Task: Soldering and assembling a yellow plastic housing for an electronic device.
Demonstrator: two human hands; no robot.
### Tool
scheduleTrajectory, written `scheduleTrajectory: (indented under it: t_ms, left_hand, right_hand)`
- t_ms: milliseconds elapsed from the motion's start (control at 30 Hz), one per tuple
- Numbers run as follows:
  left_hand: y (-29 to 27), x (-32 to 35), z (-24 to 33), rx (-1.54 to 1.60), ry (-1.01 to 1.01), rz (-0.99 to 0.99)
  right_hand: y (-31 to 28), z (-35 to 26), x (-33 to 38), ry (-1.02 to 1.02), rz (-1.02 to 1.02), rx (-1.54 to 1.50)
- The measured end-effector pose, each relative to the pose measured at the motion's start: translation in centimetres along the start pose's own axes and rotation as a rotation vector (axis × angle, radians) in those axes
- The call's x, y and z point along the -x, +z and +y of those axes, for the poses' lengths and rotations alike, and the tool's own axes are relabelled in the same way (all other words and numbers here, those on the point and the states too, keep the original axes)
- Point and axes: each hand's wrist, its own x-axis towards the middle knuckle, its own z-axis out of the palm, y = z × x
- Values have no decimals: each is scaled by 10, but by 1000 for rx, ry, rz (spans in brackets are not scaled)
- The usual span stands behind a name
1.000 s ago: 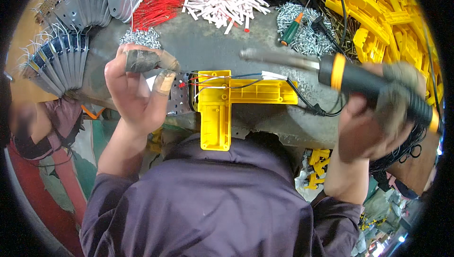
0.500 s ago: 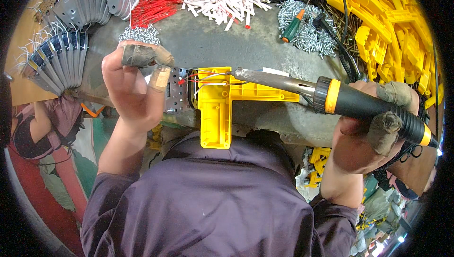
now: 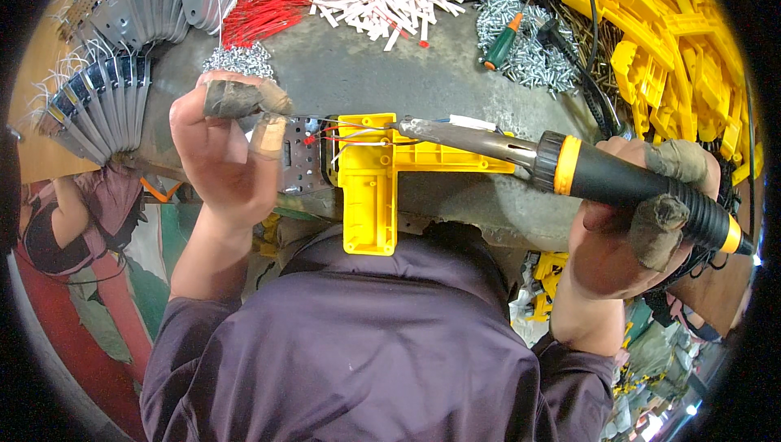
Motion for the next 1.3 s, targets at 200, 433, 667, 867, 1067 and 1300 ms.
scheduleTrajectory:
  t_ms: [200, 433, 667, 867, 1067, 1300]
  left_hand:
    - [-1, 1, 1, 10, -39, -9]
    - [1, -1, 1, 5, -12, -21]
    - [1, 1, 2, -11, -28, -25]
    - [2, 0, 2, 23, -31, 15]
    - [0, 1, 0, -49, -5, -6]
    - [1, -2, 4, -75, -27, -25]
  right_hand:
    - [-6, 4, 2, 11, -11, -58]
    - [-9, 5, 2, 6, 39, -41]
    - [-11, 7, 3, -41, 38, -36]
    - [-7, 8, 3, -42, 67, -7]
    - [-11, 6, 1, -37, 59, -23]
    - [-10, 8, 1, -85, 126, 22]
